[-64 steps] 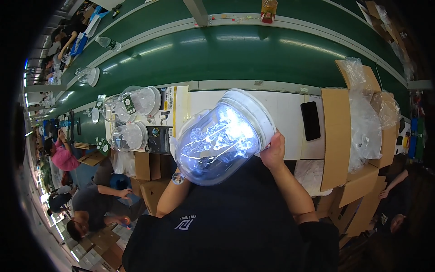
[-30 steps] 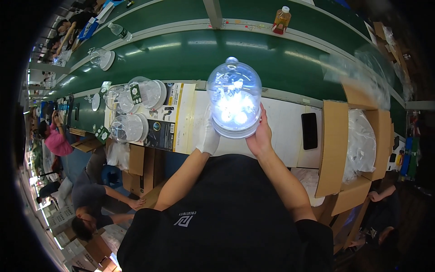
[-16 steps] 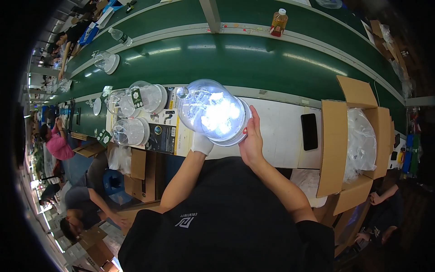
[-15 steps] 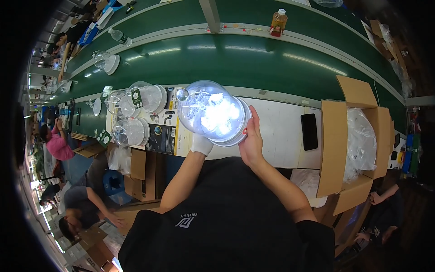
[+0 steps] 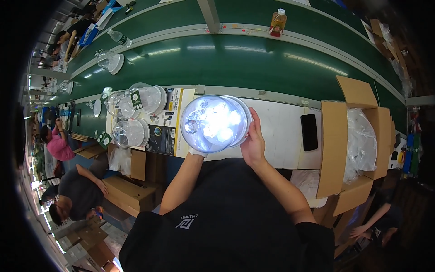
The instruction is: Assembling and packing glowing LED light fixtures into boxes at a factory workstation.
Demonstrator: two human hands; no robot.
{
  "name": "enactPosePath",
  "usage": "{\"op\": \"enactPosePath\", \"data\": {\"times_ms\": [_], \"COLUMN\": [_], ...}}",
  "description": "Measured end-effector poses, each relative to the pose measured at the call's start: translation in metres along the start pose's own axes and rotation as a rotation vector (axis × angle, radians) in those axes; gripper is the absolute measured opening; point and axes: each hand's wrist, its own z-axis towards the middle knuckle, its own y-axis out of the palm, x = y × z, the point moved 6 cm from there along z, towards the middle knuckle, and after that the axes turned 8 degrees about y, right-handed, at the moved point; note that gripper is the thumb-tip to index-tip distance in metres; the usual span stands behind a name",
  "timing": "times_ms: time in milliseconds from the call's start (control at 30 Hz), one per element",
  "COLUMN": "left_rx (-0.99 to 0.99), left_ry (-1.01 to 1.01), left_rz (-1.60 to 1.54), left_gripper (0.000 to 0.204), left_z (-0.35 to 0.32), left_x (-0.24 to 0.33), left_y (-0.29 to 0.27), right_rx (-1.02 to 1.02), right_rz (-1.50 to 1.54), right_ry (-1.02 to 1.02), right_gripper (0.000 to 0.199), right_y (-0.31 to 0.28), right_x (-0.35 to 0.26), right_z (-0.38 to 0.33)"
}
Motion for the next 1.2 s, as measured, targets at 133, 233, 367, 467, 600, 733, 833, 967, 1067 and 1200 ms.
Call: {"op": "enactPosePath", "data": {"times_ms": [133, 233, 367, 467, 600, 733, 833, 967, 1067, 1200], "left_rx": [-0.096, -0.075, -0.038, 0.034, 0.02, -0.045, 0.002, 0.168, 0.145, 0.094], "left_ry": [0.007, 0.068, 0.066, 0.024, 0.053, -0.016, -0.019, -0.168, -0.175, -0.17], "left_rz": [0.007, 0.155, 0.218, 0.223, 0.289, 0.222, 0.464, 0.467, 0.538, 0.41], "left_gripper": [0.045, 0.043, 0.042, 0.042, 0.042, 0.041, 0.044, 0.065, 0.063, 0.059], "left_z": [-0.006, -0.008, -0.005, -0.007, -0.006, -0.009, -0.014, -0.021, -0.019, -0.018], "left_x": [0.001, 0.003, 0.006, 0.003, 0.005, 0.007, 0.011, 0.013, 0.017, 0.016], "left_y": [0.023, 0.031, 0.029, 0.032, 0.015, 0.007, 0.022, 0.031, 0.028, 0.023], "right_rx": [0.021, 0.025, 0.024, 0.026, 0.018, -0.007, -0.028, -0.045, -0.025, -0.01], "right_rz": [0.021, 0.019, 0.005, 0.0, 0.001, -0.008, 0.027, 0.038, 0.028, 0.023], "right_ry": [0.023, 0.028, 0.024, 0.03, 0.027, 0.019, 0.027, 0.02, 0.021, 0.029], "right_gripper": [0.046, 0.046, 0.046, 0.047, 0.047, 0.047, 0.047, 0.047, 0.047, 0.046], "right_y": [-0.003, -0.004, -0.007, -0.009, -0.008, -0.006, -0.006, -0.008, -0.01, -0.014], "right_x": [0.001, 0.001, 0.003, 0.003, 0.002, 0.001, 0.001, 0.004, 0.005, 0.006], "right_z": [0.003, 0.004, 0.006, 0.007, 0.007, 0.006, 0.004, 0.006, 0.006, 0.007]}}
